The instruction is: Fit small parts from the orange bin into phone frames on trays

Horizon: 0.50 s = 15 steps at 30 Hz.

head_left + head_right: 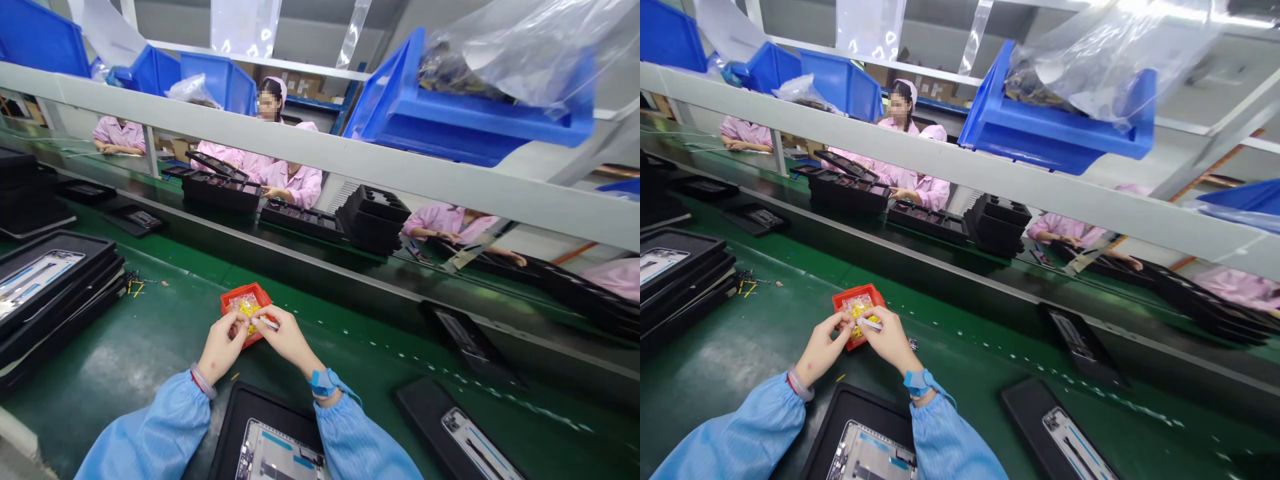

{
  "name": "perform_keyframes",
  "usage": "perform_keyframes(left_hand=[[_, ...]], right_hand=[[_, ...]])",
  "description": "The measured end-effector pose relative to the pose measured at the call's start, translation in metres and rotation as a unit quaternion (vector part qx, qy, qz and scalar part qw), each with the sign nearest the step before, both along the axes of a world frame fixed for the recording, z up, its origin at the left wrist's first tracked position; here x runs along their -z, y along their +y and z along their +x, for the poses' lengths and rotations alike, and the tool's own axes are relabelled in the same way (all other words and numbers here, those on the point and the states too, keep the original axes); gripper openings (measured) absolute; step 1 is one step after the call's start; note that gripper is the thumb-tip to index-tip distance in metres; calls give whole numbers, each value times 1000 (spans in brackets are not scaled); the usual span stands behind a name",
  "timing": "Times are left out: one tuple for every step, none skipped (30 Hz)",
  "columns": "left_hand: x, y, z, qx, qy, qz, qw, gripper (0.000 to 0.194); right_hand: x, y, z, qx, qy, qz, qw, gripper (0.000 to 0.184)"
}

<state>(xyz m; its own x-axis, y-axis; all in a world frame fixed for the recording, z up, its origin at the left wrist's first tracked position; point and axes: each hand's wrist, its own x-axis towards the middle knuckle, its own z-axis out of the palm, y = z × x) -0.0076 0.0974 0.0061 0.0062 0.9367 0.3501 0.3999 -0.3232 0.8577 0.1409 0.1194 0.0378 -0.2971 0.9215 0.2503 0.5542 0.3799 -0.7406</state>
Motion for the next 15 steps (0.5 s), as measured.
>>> perform_keyframes(left_hand=[[0,0,0,0,4,3,1000,18],[0,0,1,0,8,7,1000,18],[0,0,1,-1,14,12,1000,18],[0,0,2,-2,21,18,1000,18],[0,-1,2,-4,28,25,999,17],[0,-1,2,-8,36,32,999,17],[-1,-2,3,-13,43,39,998,16],[-1,-3,3,-17,50,46,998,16],[-1,-4,4,-21,57,53,997,15],[-2,-4,4,-24,62,60,996,15],[-2,-5,5,-26,67,65,995,16],[-2,-5,5,-26,72,70,995,16],[-2,-6,5,-26,75,74,994,16],[-2,-6,6,-25,77,77,994,16],[-2,-6,6,-24,79,80,993,17]], right_hand=[[-2,-2,0,-4,5,4,1000,11],[-3,-3,1,-9,8,8,1000,11],[-5,-5,1,-14,11,10,1000,11],[-6,-6,1,-17,13,11,1000,10],[-6,-7,1,-18,15,11,1000,8],[-7,-8,1,-17,16,10,1000,6],[-7,-8,2,-15,17,9,1000,5],[-6,-9,2,-14,18,8,1000,4],[-6,-9,3,-14,20,9,1000,4],[-5,-8,3,-16,21,10,1000,5],[-5,-8,4,-17,22,10,1000,7],[-4,-9,4,-17,24,9,1000,8],[-4,-9,4,-16,26,6,1000,9],[-4,-9,4,-16,31,1,999,9],[-3,-10,3,-17,37,-7,999,8]])
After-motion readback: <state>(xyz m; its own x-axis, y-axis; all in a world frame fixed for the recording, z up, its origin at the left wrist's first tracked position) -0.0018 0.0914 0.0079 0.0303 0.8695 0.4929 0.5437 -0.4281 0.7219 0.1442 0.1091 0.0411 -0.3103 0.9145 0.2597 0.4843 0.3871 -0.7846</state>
